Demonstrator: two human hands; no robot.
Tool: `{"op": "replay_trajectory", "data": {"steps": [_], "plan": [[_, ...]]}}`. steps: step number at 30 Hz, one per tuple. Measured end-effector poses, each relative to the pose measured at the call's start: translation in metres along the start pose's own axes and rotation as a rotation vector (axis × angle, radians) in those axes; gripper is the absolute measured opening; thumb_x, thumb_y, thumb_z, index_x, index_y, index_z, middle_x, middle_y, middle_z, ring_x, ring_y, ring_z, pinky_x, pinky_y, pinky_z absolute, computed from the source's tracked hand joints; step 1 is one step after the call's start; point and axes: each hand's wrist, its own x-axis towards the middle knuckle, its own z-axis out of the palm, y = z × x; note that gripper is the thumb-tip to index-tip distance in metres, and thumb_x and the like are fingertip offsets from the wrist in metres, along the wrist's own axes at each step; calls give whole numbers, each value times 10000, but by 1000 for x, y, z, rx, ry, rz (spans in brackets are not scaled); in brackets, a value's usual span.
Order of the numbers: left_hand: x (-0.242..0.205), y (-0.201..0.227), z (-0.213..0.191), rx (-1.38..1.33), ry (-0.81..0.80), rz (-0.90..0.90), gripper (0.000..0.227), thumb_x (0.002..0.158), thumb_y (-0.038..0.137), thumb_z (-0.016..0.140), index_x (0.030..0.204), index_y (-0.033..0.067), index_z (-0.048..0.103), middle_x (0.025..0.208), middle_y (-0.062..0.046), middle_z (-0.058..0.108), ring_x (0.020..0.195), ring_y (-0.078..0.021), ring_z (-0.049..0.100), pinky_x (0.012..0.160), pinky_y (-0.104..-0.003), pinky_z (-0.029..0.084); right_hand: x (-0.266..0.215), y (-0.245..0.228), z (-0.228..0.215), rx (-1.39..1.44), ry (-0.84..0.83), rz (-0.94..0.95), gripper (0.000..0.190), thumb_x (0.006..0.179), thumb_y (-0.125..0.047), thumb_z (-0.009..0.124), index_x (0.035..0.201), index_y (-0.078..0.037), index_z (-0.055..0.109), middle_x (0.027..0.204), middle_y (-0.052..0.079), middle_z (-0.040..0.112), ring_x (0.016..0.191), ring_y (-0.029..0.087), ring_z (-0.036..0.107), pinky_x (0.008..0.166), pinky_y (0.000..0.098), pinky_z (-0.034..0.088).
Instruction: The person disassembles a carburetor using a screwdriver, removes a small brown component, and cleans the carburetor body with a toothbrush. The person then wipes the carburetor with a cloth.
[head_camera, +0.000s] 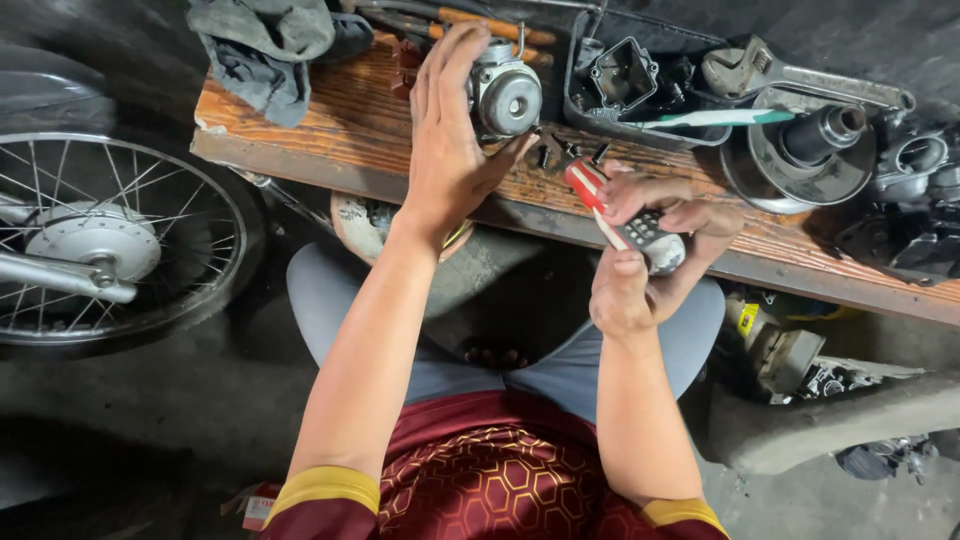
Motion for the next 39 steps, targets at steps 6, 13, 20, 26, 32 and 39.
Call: {"op": "replay_trajectory", "data": {"steps": [6,13,20,26,32,39], "plan": [[0,-5,-2,-20,-47,-5,922,772,132,1042,1502,170,481,1613,-56,372,1533,-304,409,1301,-458,344,0,-9,6,-151,-66,-42,294,1026,-322,527,1188,-92,440,1204,114,506,1145,232,558,1211,505,455],[3,-12,2,-43,0,25,862,677,113,1063,1379,196,569,1506,-68,412,1429,-341,448,1239,-474,410,7,-51,-11,-711,-145,30,342,1016,-161,627,1231,33,445,1252,244,623,1129,345,663,1003,419,536],[1,-13,5,16,8,19,796,728,199,1036,1362,204,554,1481,-83,402,1405,-368,422,1185,-492,436,20,-80,-13,-946,-415,137,463,930,-21,686,1306,68,431,1246,245,574,1048,368,590,934,447,473],[1,-17,8,40,14,34,775,744,262,1036,1358,192,570,1471,-87,412,1399,-361,424,1199,-502,397,22,-91,-5,-1261,-352,248,381,1040,-202,740,1231,47,523,879,120,682,580,284,642,554,396,470],[-2,-13,7,34,6,27,788,762,209,1038,1378,216,545,1492,-66,388,1405,-361,422,1200,-493,419,26,-94,-6,-1367,-415,213,354,1074,-253,724,1230,15,554,838,141,682,588,358,634,550,457,470],[-1,-10,4,-10,7,28,741,808,233,1007,1390,202,549,1494,-80,385,1406,-363,417,1207,-483,401,36,-102,-10,-1203,-600,131,334,983,36,688,1301,-21,601,1219,200,554,926,374,601,740,465,489]]}}
